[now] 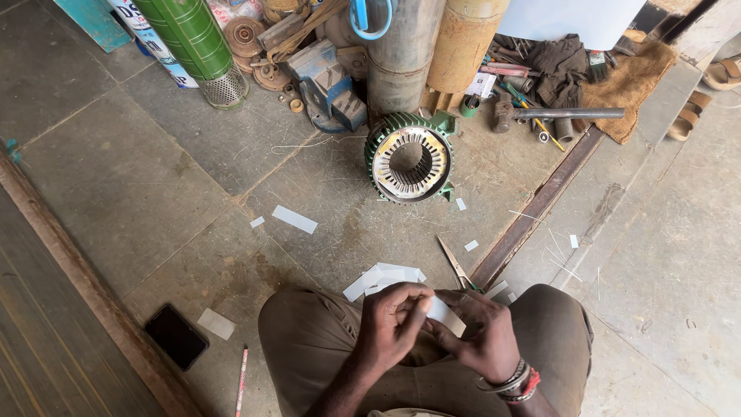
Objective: The person sits on the floor and uses scissors to cut small rectangular pieces of white paper. They then insert these paper pieces into the slots of a green electric motor stator, likely for insulation purposes.
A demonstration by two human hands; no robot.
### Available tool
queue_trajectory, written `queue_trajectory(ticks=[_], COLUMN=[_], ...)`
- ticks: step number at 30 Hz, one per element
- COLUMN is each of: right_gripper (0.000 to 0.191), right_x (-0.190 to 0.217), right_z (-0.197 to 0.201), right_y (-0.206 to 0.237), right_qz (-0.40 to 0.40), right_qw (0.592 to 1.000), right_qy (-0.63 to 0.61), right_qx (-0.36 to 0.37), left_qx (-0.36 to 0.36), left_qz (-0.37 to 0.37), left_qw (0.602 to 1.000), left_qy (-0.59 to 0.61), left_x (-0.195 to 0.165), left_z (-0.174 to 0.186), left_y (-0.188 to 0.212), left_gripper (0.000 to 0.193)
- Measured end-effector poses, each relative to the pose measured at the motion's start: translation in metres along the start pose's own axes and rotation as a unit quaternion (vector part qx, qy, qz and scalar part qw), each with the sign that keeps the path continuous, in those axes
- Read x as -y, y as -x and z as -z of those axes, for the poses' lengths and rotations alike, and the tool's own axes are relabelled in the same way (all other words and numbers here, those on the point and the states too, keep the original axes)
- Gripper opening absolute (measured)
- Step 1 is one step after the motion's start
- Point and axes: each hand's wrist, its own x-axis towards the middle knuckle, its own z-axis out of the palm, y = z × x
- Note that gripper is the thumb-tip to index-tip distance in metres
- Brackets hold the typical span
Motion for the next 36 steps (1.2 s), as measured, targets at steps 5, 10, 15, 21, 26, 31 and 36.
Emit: queue_trajectory(ticks=[5, 10, 15, 21, 26, 31, 36], right_gripper=[0.041, 0.045, 0.048, 0.042, 0.035, 0.026, 0.023], right_x=[-0.012, -0.011, -0.005, -0.006, -0.022, -0.063, -0.105], right_z=[0.02, 0.027, 0.029, 0.028, 0.025, 0.015, -0.005], right_y=[-0.004, -0.005, -0.011, -0.021, -0.035, -0.097, -0.204], right_qz=[0.115, 0.02, -0.084, 0.018, 0.006, 0.05, 0.101], right_qw=[0.978, 0.988, 0.985, 0.992, 0.998, 0.988, 0.946], right_qy=[-0.148, -0.058, -0.03, -0.067, -0.005, 0.135, 0.275], right_qx=[0.092, 0.139, 0.151, 0.109, 0.062, -0.064, -0.14], left_qx=[0.144, 0.181, 0.202, 0.223, 0.211, 0.017, -0.132], left_qz=[-0.062, -0.09, -0.089, -0.1, -0.138, 0.012, 0.316], left_qw=[0.983, 0.97, 0.96, 0.95, 0.952, 0.999, 0.879], left_qy=[-0.098, -0.136, -0.171, -0.194, -0.172, -0.025, 0.332], left_x=[-0.004, -0.001, 0.005, 0.015, 0.055, 0.12, 0.169], left_z=[0.03, 0.032, 0.032, 0.033, 0.033, 0.016, -0.029], left_y=[-0.008, -0.017, -0.023, -0.03, -0.046, -0.09, -0.134], left_gripper=[0.019, 0.011, 0.011, 0.014, 0.011, 0.017, 0.04])
